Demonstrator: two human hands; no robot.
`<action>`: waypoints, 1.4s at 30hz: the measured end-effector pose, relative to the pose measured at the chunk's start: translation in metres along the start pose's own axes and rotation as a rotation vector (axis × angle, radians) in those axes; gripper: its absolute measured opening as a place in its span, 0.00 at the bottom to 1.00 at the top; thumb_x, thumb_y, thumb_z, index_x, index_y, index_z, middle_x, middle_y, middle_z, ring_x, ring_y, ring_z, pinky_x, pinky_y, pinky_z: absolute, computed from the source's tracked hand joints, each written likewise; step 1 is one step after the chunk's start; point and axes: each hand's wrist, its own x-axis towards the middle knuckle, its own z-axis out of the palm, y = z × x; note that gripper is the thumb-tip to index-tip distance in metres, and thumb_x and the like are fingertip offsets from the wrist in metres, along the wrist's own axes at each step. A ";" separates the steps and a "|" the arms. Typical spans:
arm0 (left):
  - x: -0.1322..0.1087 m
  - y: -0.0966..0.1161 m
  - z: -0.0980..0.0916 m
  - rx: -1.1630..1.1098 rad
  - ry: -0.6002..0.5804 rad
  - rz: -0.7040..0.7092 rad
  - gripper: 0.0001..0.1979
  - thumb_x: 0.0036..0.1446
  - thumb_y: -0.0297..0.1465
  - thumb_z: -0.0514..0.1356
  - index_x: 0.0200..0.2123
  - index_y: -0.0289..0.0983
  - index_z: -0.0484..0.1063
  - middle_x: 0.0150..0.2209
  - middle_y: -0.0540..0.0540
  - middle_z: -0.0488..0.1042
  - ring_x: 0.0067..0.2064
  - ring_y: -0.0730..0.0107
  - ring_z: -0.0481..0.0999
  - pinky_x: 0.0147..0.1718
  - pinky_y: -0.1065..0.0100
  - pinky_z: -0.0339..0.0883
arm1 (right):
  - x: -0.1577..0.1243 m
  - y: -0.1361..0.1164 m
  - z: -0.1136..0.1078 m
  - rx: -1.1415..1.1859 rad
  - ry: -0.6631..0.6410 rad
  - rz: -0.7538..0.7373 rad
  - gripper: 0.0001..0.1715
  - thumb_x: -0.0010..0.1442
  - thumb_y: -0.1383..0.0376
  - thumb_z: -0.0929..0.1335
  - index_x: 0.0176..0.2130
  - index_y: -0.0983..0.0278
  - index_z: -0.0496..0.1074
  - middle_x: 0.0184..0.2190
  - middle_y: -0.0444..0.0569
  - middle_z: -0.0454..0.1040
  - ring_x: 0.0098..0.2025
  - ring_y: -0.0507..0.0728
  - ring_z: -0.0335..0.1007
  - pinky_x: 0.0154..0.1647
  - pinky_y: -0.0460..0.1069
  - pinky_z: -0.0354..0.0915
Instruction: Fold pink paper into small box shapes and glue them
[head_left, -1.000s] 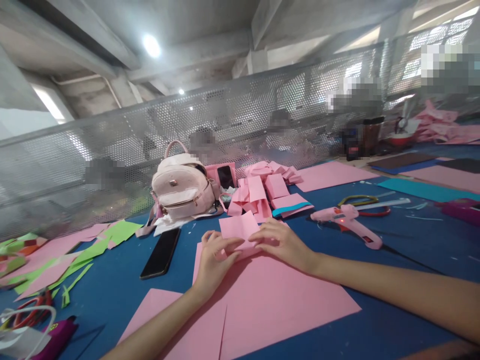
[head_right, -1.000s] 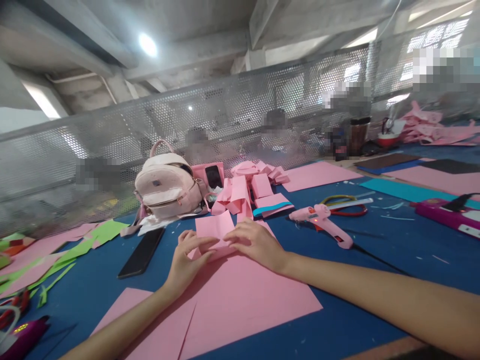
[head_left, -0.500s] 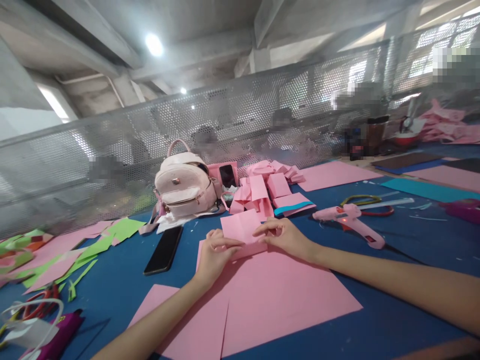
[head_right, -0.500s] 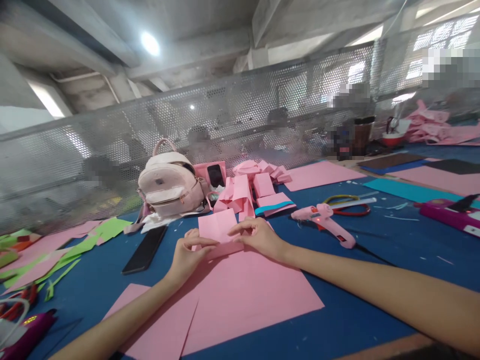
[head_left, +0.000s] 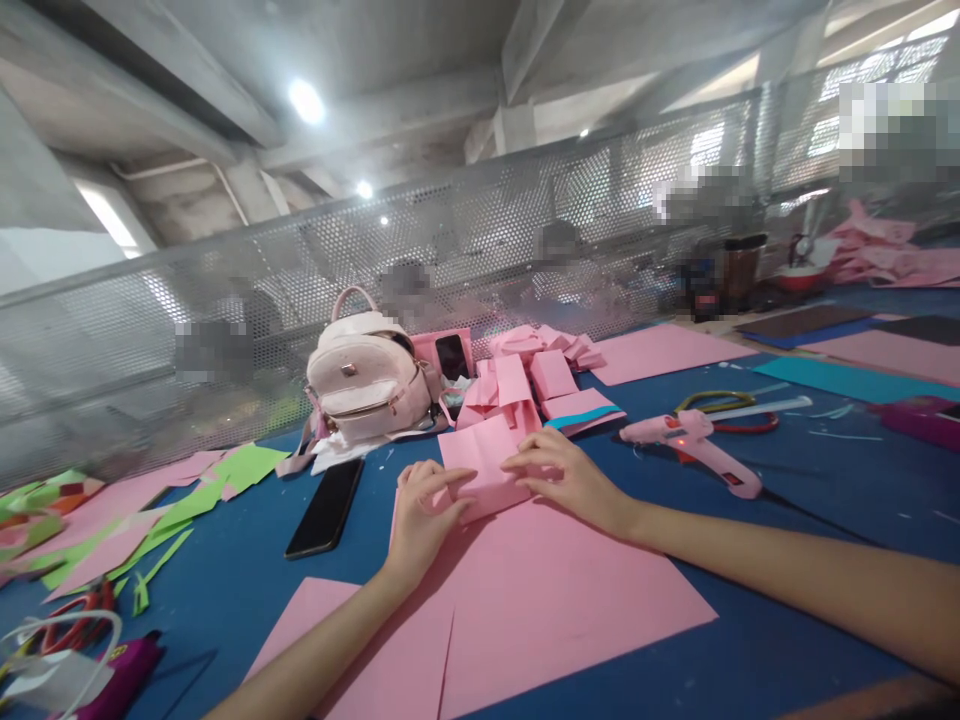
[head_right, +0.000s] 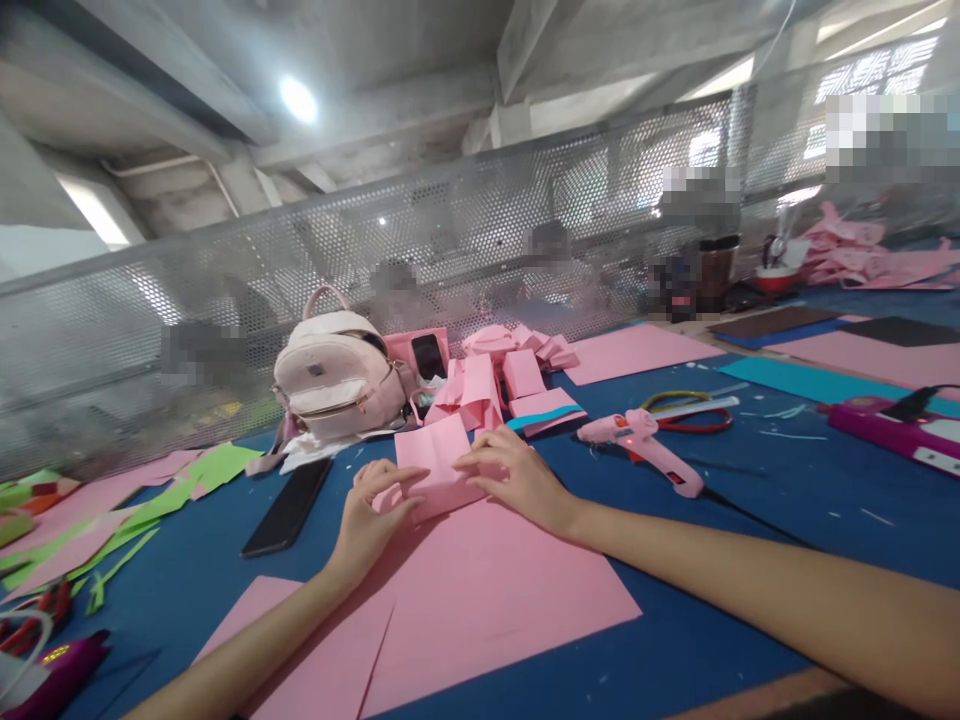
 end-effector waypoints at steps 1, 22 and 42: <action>0.000 0.000 -0.001 -0.009 -0.002 0.002 0.10 0.56 0.29 0.69 0.41 0.47 0.83 0.32 0.50 0.74 0.39 0.61 0.71 0.46 0.60 0.59 | 0.000 0.000 -0.001 0.004 0.004 0.005 0.09 0.62 0.65 0.71 0.43 0.57 0.81 0.40 0.49 0.74 0.48 0.60 0.68 0.51 0.54 0.65; -0.003 0.000 -0.001 -0.142 -0.085 0.020 0.09 0.58 0.28 0.67 0.42 0.42 0.83 0.33 0.47 0.80 0.35 0.65 0.74 0.39 0.66 0.68 | 0.000 -0.004 0.000 -0.011 -0.056 0.042 0.12 0.60 0.65 0.72 0.45 0.58 0.79 0.43 0.50 0.75 0.47 0.60 0.70 0.50 0.53 0.67; -0.002 -0.004 -0.001 -0.001 0.007 0.014 0.14 0.57 0.24 0.67 0.40 0.50 0.84 0.55 0.46 0.70 0.53 0.56 0.70 0.55 0.52 0.65 | -0.001 0.006 0.001 -0.060 -0.048 0.083 0.14 0.65 0.62 0.69 0.49 0.57 0.81 0.36 0.48 0.69 0.38 0.58 0.69 0.39 0.51 0.69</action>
